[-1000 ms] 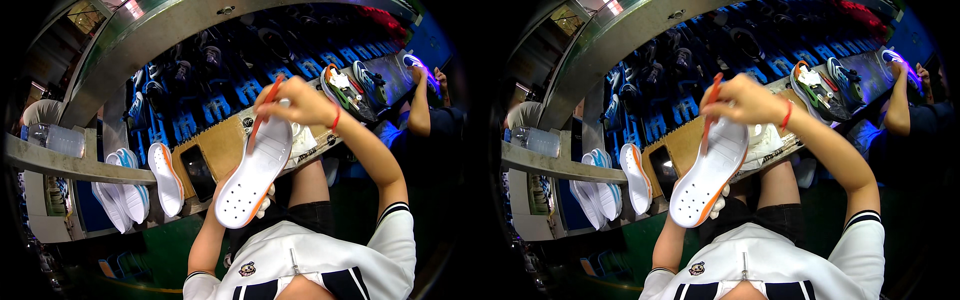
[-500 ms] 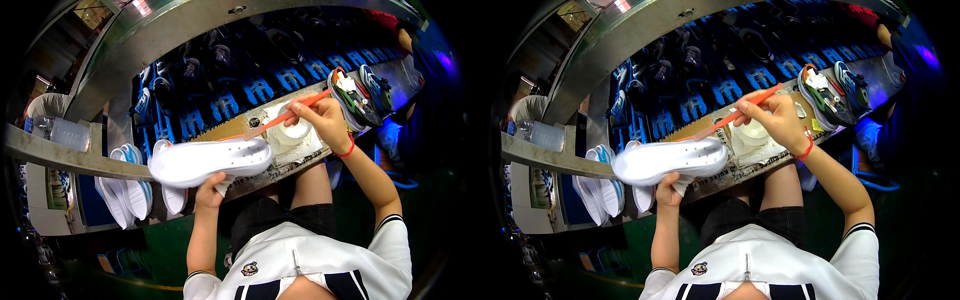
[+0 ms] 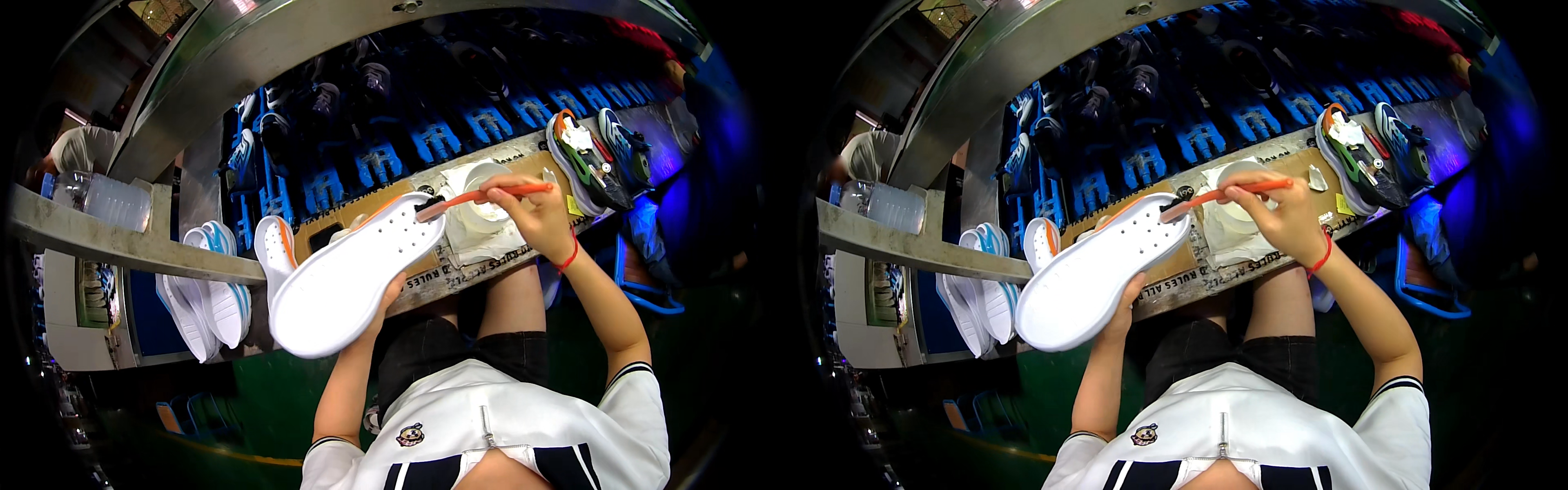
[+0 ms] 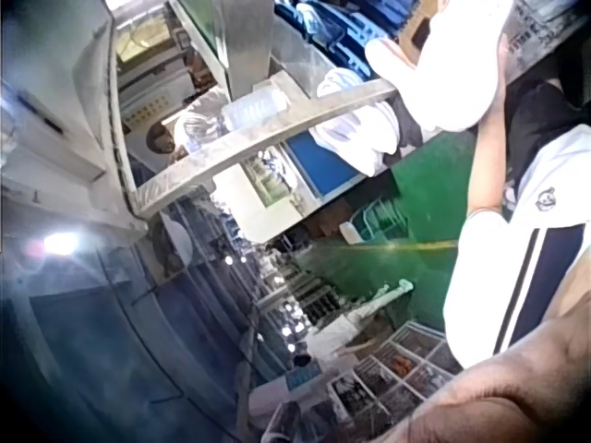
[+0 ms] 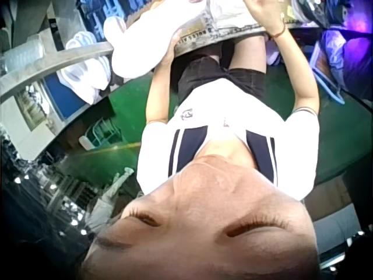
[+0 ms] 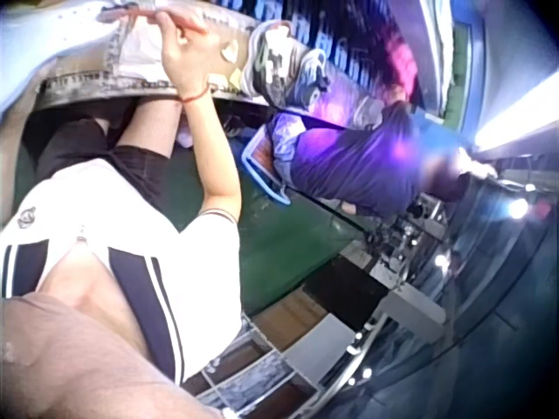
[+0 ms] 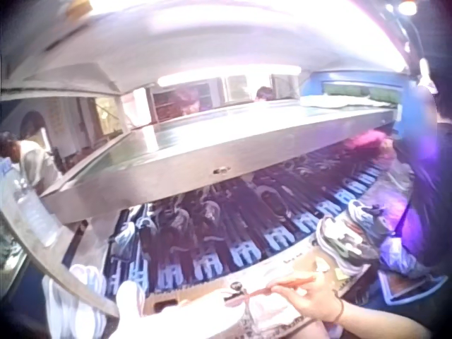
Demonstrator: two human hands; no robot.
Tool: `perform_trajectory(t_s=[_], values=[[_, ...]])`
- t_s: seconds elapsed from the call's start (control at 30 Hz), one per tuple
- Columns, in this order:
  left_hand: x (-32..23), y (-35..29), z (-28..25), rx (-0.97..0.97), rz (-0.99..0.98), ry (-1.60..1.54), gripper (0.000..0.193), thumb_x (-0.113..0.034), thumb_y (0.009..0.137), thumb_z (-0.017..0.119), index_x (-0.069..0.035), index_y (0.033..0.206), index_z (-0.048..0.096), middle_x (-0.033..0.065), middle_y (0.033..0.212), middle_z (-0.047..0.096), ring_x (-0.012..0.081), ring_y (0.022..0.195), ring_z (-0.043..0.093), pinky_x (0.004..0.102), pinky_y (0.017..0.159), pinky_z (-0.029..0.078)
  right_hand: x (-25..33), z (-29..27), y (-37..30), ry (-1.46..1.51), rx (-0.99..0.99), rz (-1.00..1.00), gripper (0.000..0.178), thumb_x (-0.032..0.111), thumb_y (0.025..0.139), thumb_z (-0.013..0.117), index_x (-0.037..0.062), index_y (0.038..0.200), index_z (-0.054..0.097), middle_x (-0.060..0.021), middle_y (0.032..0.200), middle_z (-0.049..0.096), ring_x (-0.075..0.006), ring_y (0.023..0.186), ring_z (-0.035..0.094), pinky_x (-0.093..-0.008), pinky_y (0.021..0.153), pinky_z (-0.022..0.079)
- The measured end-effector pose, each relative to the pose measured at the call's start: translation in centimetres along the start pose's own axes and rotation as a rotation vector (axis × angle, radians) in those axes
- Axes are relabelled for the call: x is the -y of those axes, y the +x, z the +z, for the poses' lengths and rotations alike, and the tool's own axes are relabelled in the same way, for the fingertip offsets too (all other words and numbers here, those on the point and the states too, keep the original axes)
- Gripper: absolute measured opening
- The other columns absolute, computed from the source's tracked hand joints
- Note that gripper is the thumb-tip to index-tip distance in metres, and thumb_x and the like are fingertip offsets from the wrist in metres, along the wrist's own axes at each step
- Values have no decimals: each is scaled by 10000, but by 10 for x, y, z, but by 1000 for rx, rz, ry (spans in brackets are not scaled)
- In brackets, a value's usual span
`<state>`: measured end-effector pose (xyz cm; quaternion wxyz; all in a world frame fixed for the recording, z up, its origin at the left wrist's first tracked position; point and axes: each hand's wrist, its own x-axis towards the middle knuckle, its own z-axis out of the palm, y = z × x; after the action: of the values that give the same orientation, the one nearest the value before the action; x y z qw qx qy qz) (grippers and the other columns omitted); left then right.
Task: The person applies a liquid adhesive to the perimeter and inner surface of white shoe soles using a small brush, handling several soles from a stack and placing them onto a conveyor belt.
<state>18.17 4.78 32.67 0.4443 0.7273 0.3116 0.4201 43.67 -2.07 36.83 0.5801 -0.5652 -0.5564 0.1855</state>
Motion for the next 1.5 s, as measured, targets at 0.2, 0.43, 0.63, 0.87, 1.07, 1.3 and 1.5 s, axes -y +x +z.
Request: perform_trajectory(t_s=[0.2, 0.43, 0.63, 0.87, 1.07, 1.3, 1.5], values=[[0, -3, -9, 49, 285, 616, 699, -286, 811, 697, -51, 1387, 380, 136, 1331, 483, 283, 1233, 473, 388, 1025, 393, 13, 27, -32, 155, -64, 175, 150, 78, 908, 590, -44, 954, 664, -102, 795, 711, -143, 764, 681, -243, 688, 527], [-1, 4, -7, -27, -35, -28, 664, -299, 822, 684, -50, 1369, 402, 136, 1317, 493, 272, 1211, 491, 378, 1018, 399, 46, 41, -49, 130, 185, 15, 147, 80, 898, 602, -39, 952, 670, -105, 826, 706, -157, 767, 678, -263, 715, 526], [-9, 2, -4, -32, -236, -544, 636, -310, 832, 673, -49, 1353, 420, 135, 1306, 502, 263, 1192, 505, 370, 1013, 404, 26, 29, -7, 251, 74, 5, 140, 62, 896, 592, -44, 938, 672, -120, 850, 695, -167, 769, 676, -276, 698, 539], [-22, -3, -3, 6, -382, -904, 604, -323, 844, 660, -47, 1335, 441, 135, 1292, 512, 252, 1170, 523, 360, 1007, 410, 5, -10, 18, 20, 142, 102, 160, 79, 893, 599, -64, 922, 663, -120, 827, 697, -173, 789, 673, -277, 730, 522], [-58, 42, -1, 88, -163, -837, 579, -334, 854, 649, -46, 1319, 459, 135, 1280, 521, 243, 1152, 537, 352, 1002, 415, 44, -5, -19, 451, -46, 269, 213, 126, 922, 561, -68, 972, 633, -128, 774, 688, -165, 724, 665, -260, 723, 506], [-155, 338, -14, -104, 362, -307, 398, -107, 793, 713, 7, 1145, 567, 82, 1089, 609, 145, 913, 618, 255, 784, 512, 57, -51, -20, 728, -454, 85, 226, 181, 956, 527, -21, 1023, 604, -139, 789, 694, -152, 702, 658, -220, 651, 440], [-152, 328, -6, -184, 672, 81, 311, 52, 764, 648, 51, 1057, 543, 126, 950, 620, 197, 794, 645, 285, 631, 553, 31, -59, -58, 601, -482, 280, 203, 155, 952, 527, -25, 1007, 603, -139, 768, 690, -145, 680, 649, -220, 641, 423]])
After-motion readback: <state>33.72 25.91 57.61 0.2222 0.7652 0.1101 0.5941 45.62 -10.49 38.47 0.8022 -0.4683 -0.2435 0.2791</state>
